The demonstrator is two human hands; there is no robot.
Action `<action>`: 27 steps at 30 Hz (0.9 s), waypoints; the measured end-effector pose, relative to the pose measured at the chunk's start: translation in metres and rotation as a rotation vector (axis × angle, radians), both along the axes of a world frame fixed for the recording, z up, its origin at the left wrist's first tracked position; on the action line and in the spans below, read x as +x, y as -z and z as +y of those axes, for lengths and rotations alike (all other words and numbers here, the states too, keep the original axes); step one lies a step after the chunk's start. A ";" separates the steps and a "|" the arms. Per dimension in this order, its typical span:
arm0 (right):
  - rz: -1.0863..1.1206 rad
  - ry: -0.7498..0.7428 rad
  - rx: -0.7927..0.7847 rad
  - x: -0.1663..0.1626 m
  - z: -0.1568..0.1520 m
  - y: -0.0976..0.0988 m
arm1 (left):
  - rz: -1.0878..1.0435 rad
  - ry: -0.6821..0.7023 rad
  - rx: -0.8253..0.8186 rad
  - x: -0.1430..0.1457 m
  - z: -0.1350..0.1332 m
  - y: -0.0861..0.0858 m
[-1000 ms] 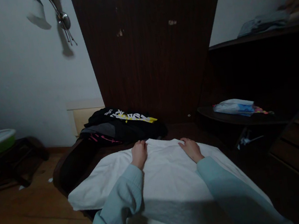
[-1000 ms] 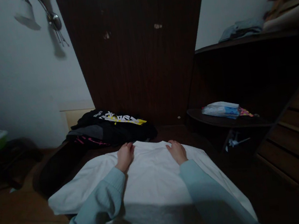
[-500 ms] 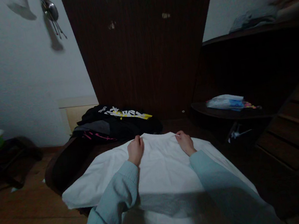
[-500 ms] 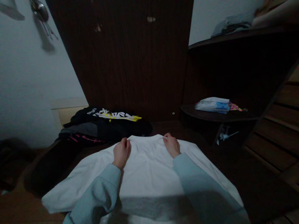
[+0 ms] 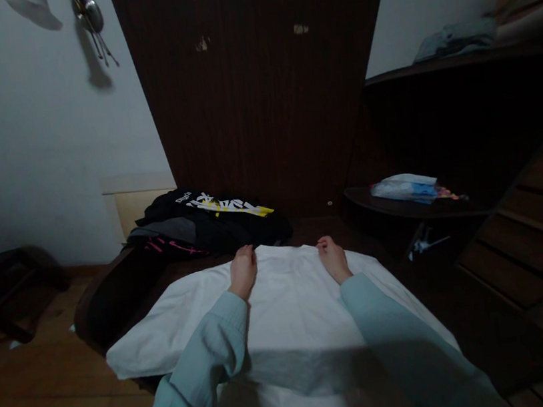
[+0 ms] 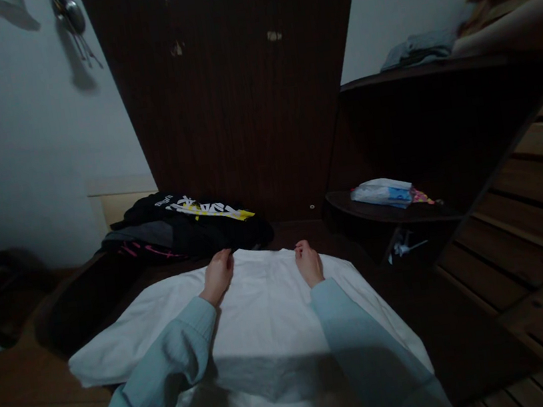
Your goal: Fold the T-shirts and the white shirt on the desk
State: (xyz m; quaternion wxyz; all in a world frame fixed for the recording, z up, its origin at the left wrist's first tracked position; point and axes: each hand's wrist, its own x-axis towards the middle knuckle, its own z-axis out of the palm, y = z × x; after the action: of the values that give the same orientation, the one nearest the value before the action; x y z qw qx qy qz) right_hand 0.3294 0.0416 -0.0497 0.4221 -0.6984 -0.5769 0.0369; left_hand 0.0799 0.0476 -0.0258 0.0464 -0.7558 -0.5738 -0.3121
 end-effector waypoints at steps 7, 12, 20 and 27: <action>0.005 -0.013 -0.065 0.000 -0.003 -0.004 | 0.087 -0.115 0.021 -0.003 -0.007 -0.003; -0.041 -0.049 -0.115 0.000 -0.005 -0.007 | 0.103 -0.172 -0.057 -0.004 -0.006 -0.002; -0.053 -0.074 -0.098 0.001 -0.003 -0.005 | 0.062 -0.197 -0.161 -0.002 -0.006 -0.002; -0.039 -0.053 -0.065 0.001 -0.003 -0.003 | -0.005 -0.228 -0.218 0.001 -0.010 -0.010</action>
State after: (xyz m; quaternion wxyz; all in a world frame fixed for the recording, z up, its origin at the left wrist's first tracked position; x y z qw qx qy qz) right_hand 0.3300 0.0384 -0.0472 0.3867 -0.6967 -0.6018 0.0533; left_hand 0.0811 0.0378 -0.0162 -0.0021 -0.6856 -0.6863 -0.2428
